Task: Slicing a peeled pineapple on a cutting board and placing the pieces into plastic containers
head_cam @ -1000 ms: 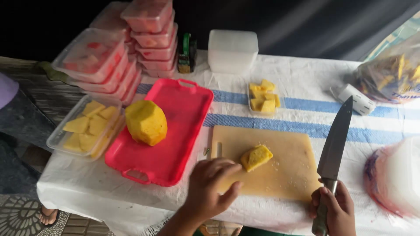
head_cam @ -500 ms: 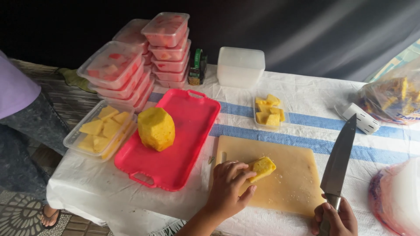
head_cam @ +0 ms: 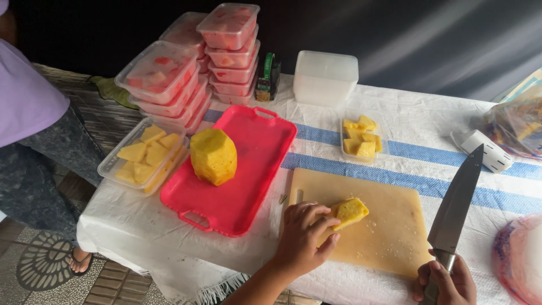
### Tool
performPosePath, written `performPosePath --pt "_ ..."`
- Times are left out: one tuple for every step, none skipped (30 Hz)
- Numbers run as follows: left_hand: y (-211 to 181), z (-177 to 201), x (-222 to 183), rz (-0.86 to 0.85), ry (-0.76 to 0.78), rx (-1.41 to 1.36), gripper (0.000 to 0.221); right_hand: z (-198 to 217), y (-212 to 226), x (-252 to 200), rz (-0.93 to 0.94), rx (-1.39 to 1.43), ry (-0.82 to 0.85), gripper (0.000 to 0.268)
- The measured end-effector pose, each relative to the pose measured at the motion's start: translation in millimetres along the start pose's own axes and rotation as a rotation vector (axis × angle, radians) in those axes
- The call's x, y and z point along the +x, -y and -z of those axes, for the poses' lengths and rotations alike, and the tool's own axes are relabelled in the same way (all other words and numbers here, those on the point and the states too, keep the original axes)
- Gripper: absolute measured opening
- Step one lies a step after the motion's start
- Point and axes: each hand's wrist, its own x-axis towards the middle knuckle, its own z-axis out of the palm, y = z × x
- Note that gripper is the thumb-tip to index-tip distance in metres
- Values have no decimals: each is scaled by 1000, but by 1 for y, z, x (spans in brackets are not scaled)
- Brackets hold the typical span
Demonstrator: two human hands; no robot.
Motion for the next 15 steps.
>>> performPosePath --pt "1 1 1 1 4 -2 19 -1 -2 2 -3 -1 -3 24" --pt "2 0 2 -2 7 9 20 -2 -5 5 5 0 -28 22" --pt "2 1 0 -4 19 14 21 -1 -8 3 6 -1 -60 21" --pt "2 0 2 0 30 8 21 -2 6 5 -3 -3 -69 21" --pt "2 0 2 16 36 42 26 -3 18 2 -79 -171 -54 17" --pt "2 -1 2 31 42 77 31 -4 31 0 -158 -336 -35 15" --pt "2 -1 2 30 65 67 31 -9 50 -8 -175 -333 -52 15" --pt "1 0 2 61 66 82 38 -14 69 -16 -220 -665 34 16" --pt "2 -1 4 84 61 99 44 -21 89 -19 -259 -981 125 19" --pt "2 -2 3 77 77 91 44 -19 88 -21 -272 -974 112 19" --pt "2 -3 2 77 87 123 46 -16 89 -22 -186 -1226 223 24" --pt "1 -3 2 76 96 155 48 -13 89 -23 -93 -1475 339 30" --pt "2 -5 1 70 101 151 48 -13 89 -25 -99 -1472 331 30" --pt "2 -6 0 63 120 170 48 -14 89 -27 -108 -1546 378 30" --pt "3 -7 -2 62 134 195 48 -15 89 -27 -111 -1620 434 31"
